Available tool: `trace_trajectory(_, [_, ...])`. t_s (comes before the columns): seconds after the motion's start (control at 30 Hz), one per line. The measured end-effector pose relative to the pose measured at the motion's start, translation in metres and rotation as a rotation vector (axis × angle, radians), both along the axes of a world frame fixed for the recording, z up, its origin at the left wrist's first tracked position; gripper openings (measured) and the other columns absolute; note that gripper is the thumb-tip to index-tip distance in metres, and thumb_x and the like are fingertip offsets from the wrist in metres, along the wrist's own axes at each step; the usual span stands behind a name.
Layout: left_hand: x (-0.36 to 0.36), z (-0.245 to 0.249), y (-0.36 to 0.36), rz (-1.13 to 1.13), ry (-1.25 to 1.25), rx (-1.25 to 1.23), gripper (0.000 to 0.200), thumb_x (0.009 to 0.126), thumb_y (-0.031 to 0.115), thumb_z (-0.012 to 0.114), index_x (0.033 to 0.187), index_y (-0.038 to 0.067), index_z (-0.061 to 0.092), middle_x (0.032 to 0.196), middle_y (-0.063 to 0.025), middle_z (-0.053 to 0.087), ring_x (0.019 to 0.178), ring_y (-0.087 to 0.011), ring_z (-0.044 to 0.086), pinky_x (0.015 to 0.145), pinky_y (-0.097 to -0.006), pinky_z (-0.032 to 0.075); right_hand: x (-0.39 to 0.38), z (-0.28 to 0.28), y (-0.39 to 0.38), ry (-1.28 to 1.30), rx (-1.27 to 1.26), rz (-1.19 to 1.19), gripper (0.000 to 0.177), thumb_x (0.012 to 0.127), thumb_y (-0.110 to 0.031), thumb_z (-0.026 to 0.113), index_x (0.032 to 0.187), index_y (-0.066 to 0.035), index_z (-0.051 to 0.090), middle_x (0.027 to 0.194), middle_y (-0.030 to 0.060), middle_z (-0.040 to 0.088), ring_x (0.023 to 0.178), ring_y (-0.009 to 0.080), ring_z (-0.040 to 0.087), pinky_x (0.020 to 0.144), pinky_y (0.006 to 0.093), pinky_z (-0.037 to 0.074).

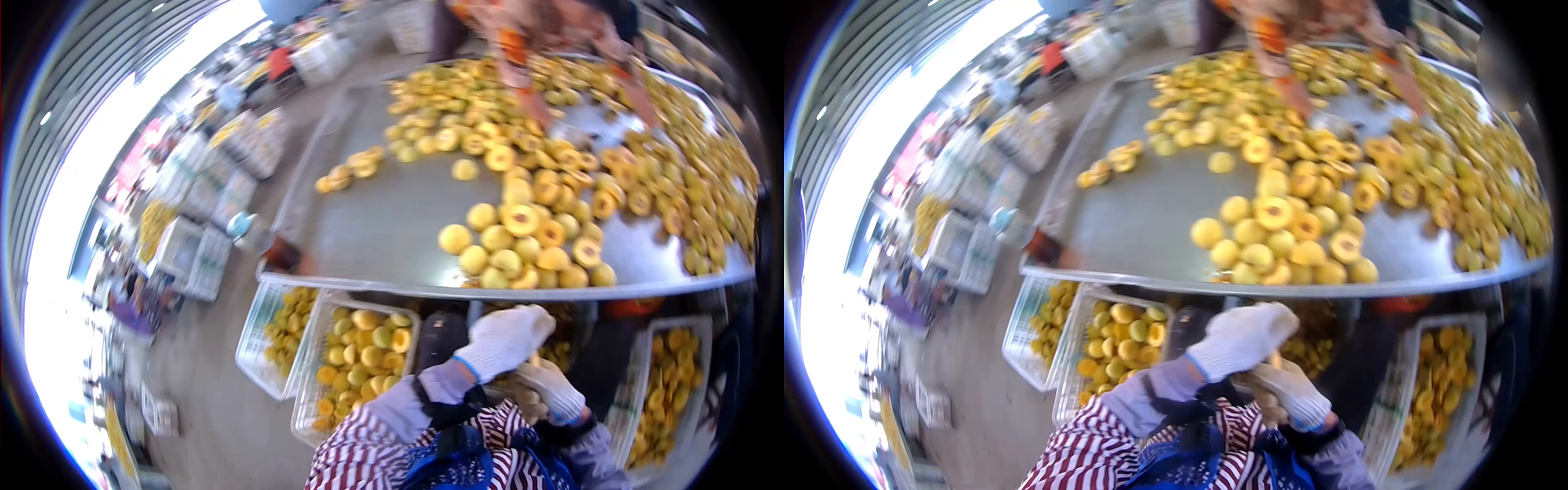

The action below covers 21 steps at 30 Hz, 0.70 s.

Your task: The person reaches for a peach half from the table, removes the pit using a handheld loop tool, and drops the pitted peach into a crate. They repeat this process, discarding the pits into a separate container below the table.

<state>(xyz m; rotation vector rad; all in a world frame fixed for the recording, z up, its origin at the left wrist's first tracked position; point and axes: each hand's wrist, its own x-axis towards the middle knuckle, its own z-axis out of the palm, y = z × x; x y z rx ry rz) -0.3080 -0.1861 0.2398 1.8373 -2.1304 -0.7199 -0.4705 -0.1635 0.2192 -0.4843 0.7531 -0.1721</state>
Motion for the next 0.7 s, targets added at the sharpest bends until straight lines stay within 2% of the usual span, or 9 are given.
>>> trace_trajectory(0.17, [-0.010,-0.003,0.014,0.036,0.075,-0.321,0.017,0.089,0.024,0.066,0.106,0.019,0.068,0.097,-0.0043,0.071,0.077,-0.0273,0.071,0.066,-0.0390,0.056,-0.008,-0.010,0.004,-0.155,-0.035,-0.005,0.039,0.097,-0.036,0.061,0.068,-0.012,0.050,0.049,-0.0023,0.045,0.033,0.0082,0.040,0.033,0.0235,0.036])
trace_trajectory(0.23, [-0.009,0.001,0.013,0.020,0.050,-0.248,0.017,0.089,0.024,0.067,0.104,0.018,0.069,0.096,-0.0043,0.071,0.076,-0.0267,0.070,0.065,-0.0370,0.056,-0.010,-0.010,0.005,-0.168,-0.016,-0.006,0.039,0.098,-0.035,0.060,0.068,-0.013,0.050,0.049,-0.0023,0.045,0.033,0.0078,0.039,0.033,0.0233,0.035])
trace_trajectory(0.27, [-0.010,0.000,0.012,0.022,0.055,-0.259,0.016,0.090,0.025,0.066,0.104,0.017,0.069,0.095,-0.0052,0.071,0.077,-0.0275,0.070,0.066,-0.0373,0.056,-0.011,-0.023,0.003,-0.200,0.028,0.026,0.031,0.100,-0.037,0.059,0.089,-0.009,0.055,0.054,-0.0027,0.049,0.034,0.0090,0.044,0.033,0.0250,0.040])
trace_trajectory(0.3, [-0.011,0.001,0.010,0.028,0.059,-0.271,0.016,0.091,0.026,0.066,0.104,0.016,0.069,0.095,-0.0062,0.071,0.078,-0.0283,0.070,0.067,-0.0375,0.056,-0.010,-0.011,0.001,-0.206,0.044,-0.015,0.030,0.099,-0.036,0.061,0.092,-0.008,0.054,0.054,-0.0038,0.048,0.034,0.0078,0.043,0.033,0.0234,0.038])
trace_trajectory(0.43, [-0.005,0.011,0.000,0.151,0.330,-0.014,0.036,0.094,0.037,0.064,0.120,0.013,0.066,0.115,-0.0120,0.069,0.103,-0.0314,0.068,0.087,-0.0382,0.053,-0.004,-0.016,-0.004,-0.103,-0.109,-0.058,0.026,0.097,-0.032,0.063,0.094,-0.007,0.055,0.059,-0.0026,0.047,0.038,0.0052,0.041,0.032,0.0199,0.033])
trace_trajectory(0.5, [-0.009,0.029,0.007,0.362,0.513,0.217,0.050,0.091,0.037,0.069,0.131,0.009,0.059,0.124,-0.0141,0.065,0.115,-0.0248,0.063,0.099,-0.0338,0.047,-0.003,-0.016,-0.008,-0.098,-0.112,-0.074,0.026,0.096,-0.032,0.062,0.089,-0.009,0.053,0.057,-0.0020,0.046,0.037,0.0062,0.039,0.031,0.0209,0.030])
trace_trajectory(0.57, [-0.014,0.015,0.018,0.365,0.643,0.027,0.047,0.090,0.031,0.071,0.130,0.008,0.060,0.121,-0.0149,0.066,0.112,-0.0224,0.063,0.099,-0.0331,0.047,-0.007,-0.005,-0.013,-0.080,-0.081,-0.056,0.028,0.094,-0.033,0.059,0.079,-0.011,0.051,0.053,-0.0016,0.044,0.033,0.0092,0.037,0.030,0.0243,0.027])
trace_trajectory(0.63, [-0.017,0.005,0.024,0.383,0.667,-0.068,0.042,0.089,0.021,0.074,0.125,0.004,0.061,0.121,-0.0164,0.065,0.109,-0.0242,0.065,0.095,-0.0336,0.050,-0.005,-0.011,-0.010,-0.081,-0.053,-0.023,0.022,0.092,-0.031,0.062,0.088,-0.011,0.054,0.053,-0.0038,0.042,0.034,0.0080,0.035,0.031,0.0247,0.024])
trace_trajectory(0.7, [-0.014,-0.003,0.026,0.160,0.420,-0.377,0.041,0.087,0.018,0.075,0.123,0.003,0.062,0.120,-0.0171,0.066,0.108,-0.0279,0.066,0.092,-0.0345,0.052,-0.016,0.004,-0.008,-0.164,-0.066,-0.004,0.021,0.093,-0.030,0.062,0.087,-0.011,0.055,0.053,-0.0040,0.044,0.036,0.0078,0.036,0.032,0.0248,0.025])
